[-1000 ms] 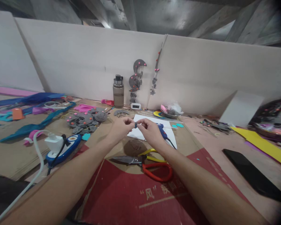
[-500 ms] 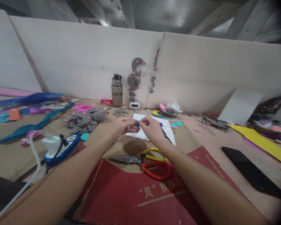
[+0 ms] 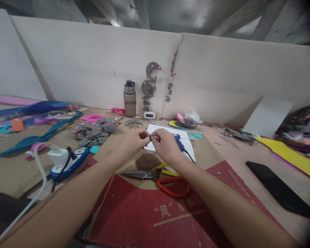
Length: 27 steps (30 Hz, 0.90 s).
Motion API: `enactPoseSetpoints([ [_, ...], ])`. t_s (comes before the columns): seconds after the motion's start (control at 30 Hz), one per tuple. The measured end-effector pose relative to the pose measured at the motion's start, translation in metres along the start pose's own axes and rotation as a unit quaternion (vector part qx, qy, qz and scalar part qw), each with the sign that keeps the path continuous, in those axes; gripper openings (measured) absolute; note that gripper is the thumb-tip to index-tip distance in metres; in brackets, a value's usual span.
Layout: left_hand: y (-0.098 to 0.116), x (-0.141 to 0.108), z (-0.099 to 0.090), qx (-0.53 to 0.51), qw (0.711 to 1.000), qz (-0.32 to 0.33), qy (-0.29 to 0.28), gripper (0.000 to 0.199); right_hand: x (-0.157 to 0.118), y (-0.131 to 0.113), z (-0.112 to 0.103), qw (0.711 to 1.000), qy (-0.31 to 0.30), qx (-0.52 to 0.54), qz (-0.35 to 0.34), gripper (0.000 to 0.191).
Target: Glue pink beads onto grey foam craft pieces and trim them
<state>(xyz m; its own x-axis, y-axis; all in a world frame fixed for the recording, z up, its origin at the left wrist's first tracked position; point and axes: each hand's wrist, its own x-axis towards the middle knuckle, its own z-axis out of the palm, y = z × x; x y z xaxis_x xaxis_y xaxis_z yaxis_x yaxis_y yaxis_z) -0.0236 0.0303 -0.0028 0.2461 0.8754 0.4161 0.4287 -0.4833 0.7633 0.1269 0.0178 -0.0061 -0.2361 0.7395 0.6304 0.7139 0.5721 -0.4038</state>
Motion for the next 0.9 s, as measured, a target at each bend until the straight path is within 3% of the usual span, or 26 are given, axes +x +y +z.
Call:
enactPoseSetpoints([
  [0.17, -0.006, 0.003, 0.0, -0.095, 0.994, -0.054, 0.02, 0.009, -0.003, 0.0, 0.005, 0.999, 0.006, 0.047, 0.016, 0.02],
  [0.3, -0.015, 0.007, -0.001, -0.154, 0.985, -0.065, 0.039, 0.012, -0.004, 0.0, 0.007, 0.998, 0.006, 0.058, 0.026, 0.016],
  [0.63, -0.029, 0.017, -0.006, -0.279, 0.944, -0.102, 0.145, 0.013, -0.005, -0.001, 0.007, 0.999, -0.034, 0.041, 0.009, 0.016],
  [0.77, -0.036, 0.02, -0.007, -0.321, 0.927, -0.097, 0.167, 0.016, 0.0, 0.001, -0.003, 0.998, -0.058, 0.014, 0.021, 0.021],
  [0.9, -0.036, 0.021, -0.008, -0.354, 0.915, -0.083, 0.175, 0.018, 0.007, 0.017, -0.024, 0.997, -0.027, -0.016, 0.077, 0.022],
])
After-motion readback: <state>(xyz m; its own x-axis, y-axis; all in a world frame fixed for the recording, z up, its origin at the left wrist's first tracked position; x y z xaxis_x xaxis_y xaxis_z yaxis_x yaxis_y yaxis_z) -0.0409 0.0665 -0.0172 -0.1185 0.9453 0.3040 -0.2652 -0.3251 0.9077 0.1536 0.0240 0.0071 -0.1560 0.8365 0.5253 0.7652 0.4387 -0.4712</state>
